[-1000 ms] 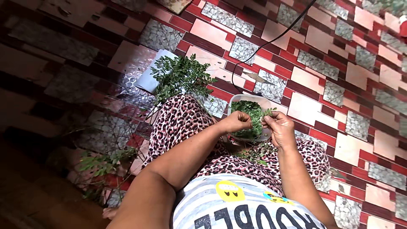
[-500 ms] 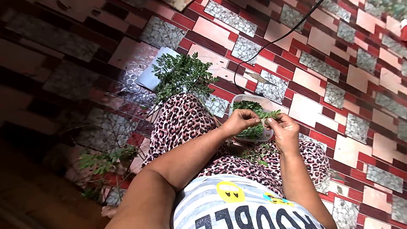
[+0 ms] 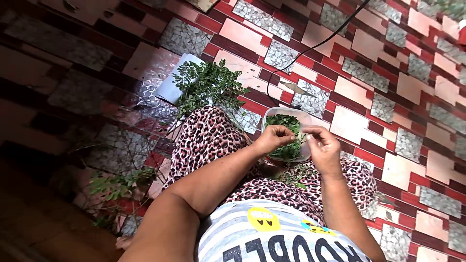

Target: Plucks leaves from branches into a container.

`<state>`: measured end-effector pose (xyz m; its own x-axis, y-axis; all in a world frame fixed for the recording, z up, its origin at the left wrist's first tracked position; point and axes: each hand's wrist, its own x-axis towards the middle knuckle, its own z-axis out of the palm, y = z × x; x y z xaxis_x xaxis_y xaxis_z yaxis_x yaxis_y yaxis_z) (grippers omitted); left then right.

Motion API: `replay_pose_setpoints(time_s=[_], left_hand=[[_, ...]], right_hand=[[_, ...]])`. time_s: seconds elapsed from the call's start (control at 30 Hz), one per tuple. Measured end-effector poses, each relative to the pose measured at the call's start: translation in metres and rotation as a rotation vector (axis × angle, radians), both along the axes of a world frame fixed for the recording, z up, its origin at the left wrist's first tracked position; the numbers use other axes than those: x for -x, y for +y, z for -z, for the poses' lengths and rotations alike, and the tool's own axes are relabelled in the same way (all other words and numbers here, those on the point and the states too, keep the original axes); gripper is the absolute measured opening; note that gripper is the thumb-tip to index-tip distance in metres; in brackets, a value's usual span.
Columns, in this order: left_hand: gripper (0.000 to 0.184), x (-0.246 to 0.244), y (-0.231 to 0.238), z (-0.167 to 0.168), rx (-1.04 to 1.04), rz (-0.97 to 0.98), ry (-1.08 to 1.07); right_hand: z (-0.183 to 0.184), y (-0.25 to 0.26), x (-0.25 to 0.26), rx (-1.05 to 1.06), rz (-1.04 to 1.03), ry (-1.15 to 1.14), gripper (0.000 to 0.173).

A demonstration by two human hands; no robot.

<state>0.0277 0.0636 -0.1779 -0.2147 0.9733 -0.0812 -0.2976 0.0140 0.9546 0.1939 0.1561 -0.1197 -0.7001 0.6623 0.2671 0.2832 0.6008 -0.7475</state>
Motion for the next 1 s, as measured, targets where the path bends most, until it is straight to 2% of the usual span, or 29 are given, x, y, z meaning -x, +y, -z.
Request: replay_pose_setpoints(time_s=[0.17, 0.27, 0.4, 0.5, 0.6, 0.77, 1.0], left_hand=[[0.009, 0.000, 0.000, 0.003, -0.011, 0.009, 0.000], [0.009, 0.000, 0.001, 0.002, -0.003, 0.026, -0.005], [0.009, 0.000, 0.001, 0.002, 0.019, 0.045, -0.024], [0.007, 0.000, 0.002, 0.004, 0.044, 0.062, -0.111], [0.007, 0.000, 0.001, 0.004, 0.063, 0.057, -0.147], [0.007, 0.000, 0.002, 0.003, 0.078, 0.063, -0.138], [0.008, 0.000, 0.001, 0.003, 0.082, 0.095, -0.090]], right_hand=[[0.012, -0.005, 0.005, 0.299, 0.118, -0.098, 0.015], [0.021, -0.003, 0.005, 0.403, 0.128, -0.052, 0.014], [0.027, -0.002, 0.008, 0.484, 0.130, 0.042, 0.005], [0.024, -0.006, 0.012, 0.691, 0.184, 0.185, 0.011], [0.016, -0.005, 0.012, 0.808, 0.202, 0.158, 0.012], [0.014, -0.005, 0.011, 0.871, 0.193, 0.161, 0.013], [0.024, -0.001, 0.009, 0.731, 0.167, 0.146, 0.009]])
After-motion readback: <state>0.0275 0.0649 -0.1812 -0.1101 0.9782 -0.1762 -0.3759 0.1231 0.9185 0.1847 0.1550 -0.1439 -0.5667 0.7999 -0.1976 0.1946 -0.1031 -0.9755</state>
